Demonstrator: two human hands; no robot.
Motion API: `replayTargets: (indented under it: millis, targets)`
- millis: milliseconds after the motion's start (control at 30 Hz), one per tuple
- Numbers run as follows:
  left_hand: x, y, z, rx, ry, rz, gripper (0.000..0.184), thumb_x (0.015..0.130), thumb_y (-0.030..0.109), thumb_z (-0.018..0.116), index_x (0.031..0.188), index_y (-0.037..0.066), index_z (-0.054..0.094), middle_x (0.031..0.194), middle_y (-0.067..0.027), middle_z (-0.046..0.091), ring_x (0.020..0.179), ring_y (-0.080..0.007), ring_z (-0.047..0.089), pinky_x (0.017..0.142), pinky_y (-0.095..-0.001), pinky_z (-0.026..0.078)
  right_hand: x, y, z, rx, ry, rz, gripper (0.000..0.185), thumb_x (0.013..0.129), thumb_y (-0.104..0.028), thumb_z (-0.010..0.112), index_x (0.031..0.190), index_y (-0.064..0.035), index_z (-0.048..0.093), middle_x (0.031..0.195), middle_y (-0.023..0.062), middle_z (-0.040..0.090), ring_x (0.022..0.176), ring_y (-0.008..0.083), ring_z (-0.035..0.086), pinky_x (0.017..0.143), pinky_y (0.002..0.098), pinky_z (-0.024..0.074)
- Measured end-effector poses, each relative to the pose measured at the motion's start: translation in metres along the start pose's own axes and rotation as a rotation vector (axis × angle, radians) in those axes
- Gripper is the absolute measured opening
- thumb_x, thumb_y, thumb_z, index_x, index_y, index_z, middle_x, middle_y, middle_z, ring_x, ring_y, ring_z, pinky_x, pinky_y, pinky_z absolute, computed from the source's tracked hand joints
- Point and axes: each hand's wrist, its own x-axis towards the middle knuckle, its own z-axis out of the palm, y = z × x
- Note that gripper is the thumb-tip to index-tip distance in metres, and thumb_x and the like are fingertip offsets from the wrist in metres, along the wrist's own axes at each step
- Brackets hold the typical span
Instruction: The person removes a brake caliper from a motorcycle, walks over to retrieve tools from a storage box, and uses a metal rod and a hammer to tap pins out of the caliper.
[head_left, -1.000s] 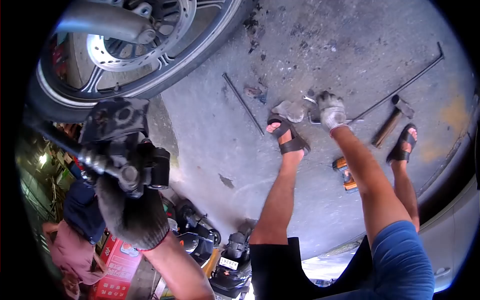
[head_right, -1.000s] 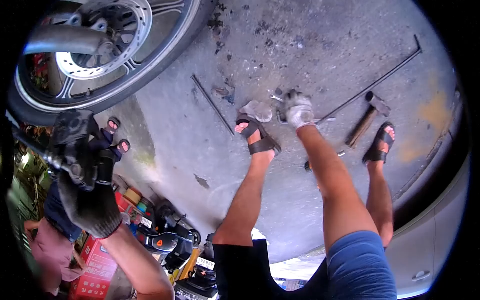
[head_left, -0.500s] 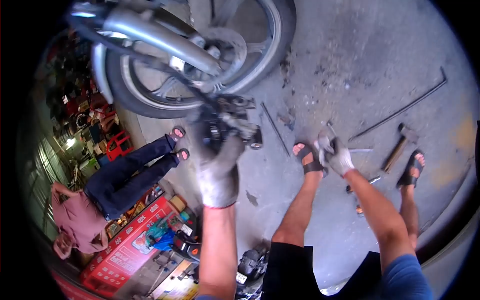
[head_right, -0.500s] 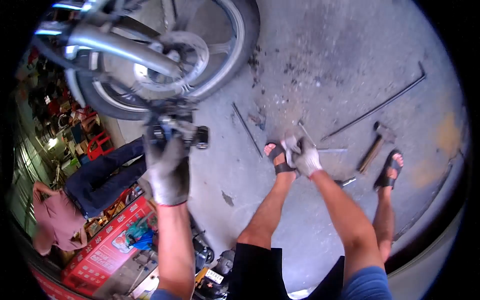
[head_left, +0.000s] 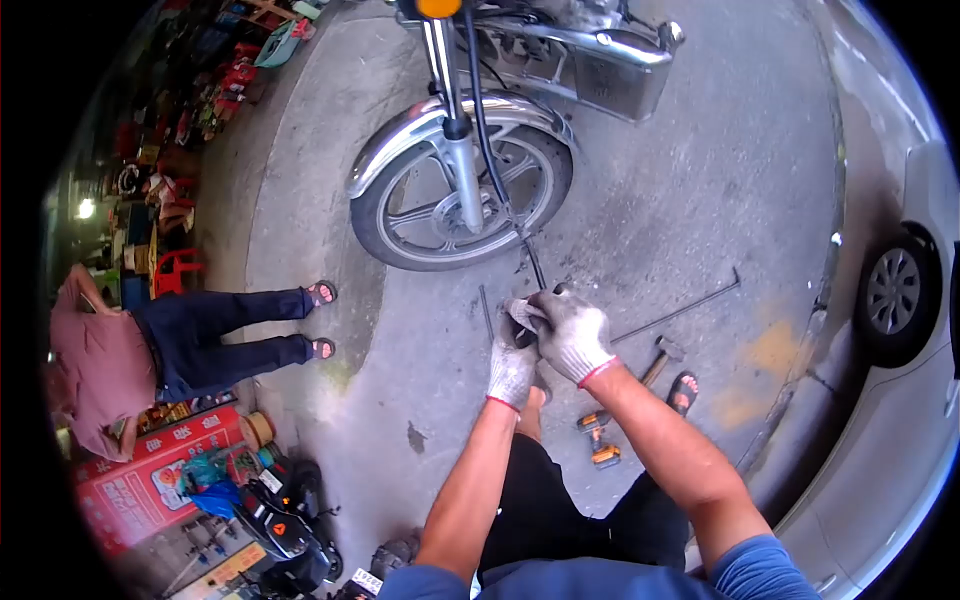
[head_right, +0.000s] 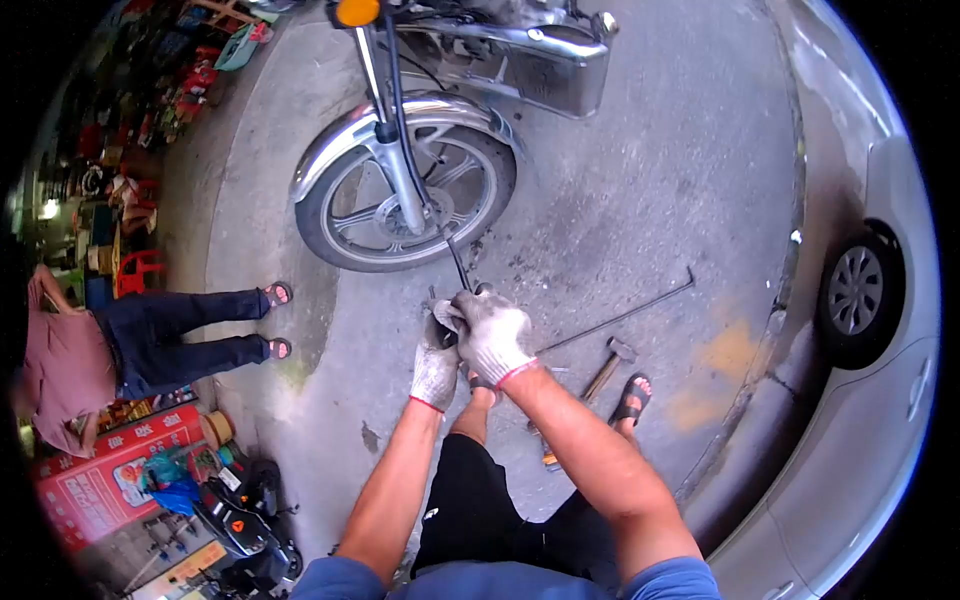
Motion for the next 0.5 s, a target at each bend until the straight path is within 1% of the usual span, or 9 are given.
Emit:
replayTargets:
  millis: [33,133,167,233,300,333,367,433,500]
  targets:
    - [-0.004,0.006,-0.002,-0.127,-0.002,-0.019,0.052,0.084,0.010,0.069,0.131,0.005,0.047,0.118,-0.0051,0.059,0.106,-0.0155,0.057,0.089,-0.0293,0.048,-0.002,-0.008,-0.004,-0.014,-0.004,-0.013,0.019,0.078,-0.015,0.062,0.096,-0.0104,0.061,0.086,0.0175,0.065,0.081,0.0356,0.065,0.071,0.0451,0.0519]
    - [-0.026,0.031,0.000,-0.164,-0.036,-0.025,0.051,0.083,0.009,0.069,0.129,0.005,0.049,0.118,-0.0063,0.060,0.106,-0.0164,0.058,0.091,-0.0290,0.048,-0.019,-0.024,-0.020,0.051,-0.036,0.176,0.025,0.080,-0.019,0.059,0.101,-0.0053,0.058,0.085,0.0201,0.066,0.080,0.0388,0.065,0.072,0.0480,0.0513]
    - [-0.032,0.034,0.001,-0.223,-0.011,-0.093,0.053,0.078,0.004,0.070,0.127,0.004,0.051,0.118,-0.0075,0.060,0.107,-0.0184,0.058,0.092,-0.0304,0.048,-0.024,-0.028,-0.031,-0.033,-0.137,0.279,0.025,0.080,-0.022,0.060,0.099,-0.0051,0.059,0.082,0.0206,0.066,0.079,0.0394,0.065,0.071,0.0490,0.0511]
    - [-0.034,0.025,-0.004,-0.177,-0.009,0.009,0.058,0.071,-0.002,0.069,0.126,0.003,0.052,0.118,-0.0086,0.060,0.109,-0.0213,0.058,0.094,-0.0323,0.047,-0.029,-0.033,-0.061,-0.050,-0.318,0.350,0.023,0.080,-0.023,0.059,0.095,-0.0047,0.060,0.079,0.0219,0.065,0.078,0.0406,0.065,0.072,0.0494,0.0508]
    - [-0.037,0.025,-0.005,-0.211,-0.026,0.031,0.060,0.069,-0.004,0.068,0.127,0.004,0.052,0.117,-0.0090,0.060,0.109,-0.0219,0.058,0.094,-0.0327,0.047,-0.033,-0.022,-0.071,-0.057,-0.262,0.518,0.021,0.081,-0.022,0.058,0.091,-0.0051,0.061,0.076,0.0220,0.064,0.077,0.0415,0.064,0.072,0.0497,0.0506]
    - [-0.041,0.026,-0.006,-0.228,-0.040,0.046,0.063,0.067,-0.005,0.068,0.127,0.004,0.052,0.117,-0.0095,0.060,0.110,-0.0225,0.058,0.094,-0.0332,0.047,-0.039,-0.023,-0.078,-0.015,-0.099,0.392,0.022,0.080,-0.019,0.059,0.096,-0.0057,0.061,0.077,0.0225,0.064,0.077,0.0410,0.064,0.073,0.0494,0.0506]
    - [-0.045,0.027,-0.007,-0.237,-0.037,0.041,0.063,0.067,-0.005,0.068,0.127,0.004,0.052,0.117,-0.0095,0.060,0.110,-0.0225,0.058,0.094,-0.0332,0.047,-0.042,-0.029,-0.080,-0.022,-0.106,0.391,0.022,0.080,-0.019,0.059,0.096,-0.0057,0.061,0.077,0.0225,0.064,0.077,0.0410,0.064,0.073,0.0494,0.0506]
    - [-0.048,0.034,-0.009,-0.297,-0.065,-0.021,0.063,0.067,-0.004,0.068,0.128,0.005,0.051,0.117,-0.0100,0.060,0.110,-0.0224,0.057,0.093,-0.0326,0.047,-0.043,-0.049,-0.082,-0.037,-0.005,0.221,0.027,0.079,-0.015,0.061,0.104,-0.0080,0.061,0.084,0.0219,0.064,0.080,0.0402,0.063,0.073,0.0485,0.0506]
    - [-0.053,0.043,-0.009,-0.255,-0.053,-0.039,0.063,0.068,-0.004,0.067,0.128,0.005,0.051,0.117,-0.0105,0.060,0.110,-0.0223,0.057,0.093,-0.0324,0.047,-0.043,-0.067,-0.079,-0.074,-0.079,0.108,0.033,0.079,-0.013,0.062,0.112,-0.0121,0.061,0.098,0.0191,0.063,0.083,0.0382,0.064,0.073,0.0470,0.0511]
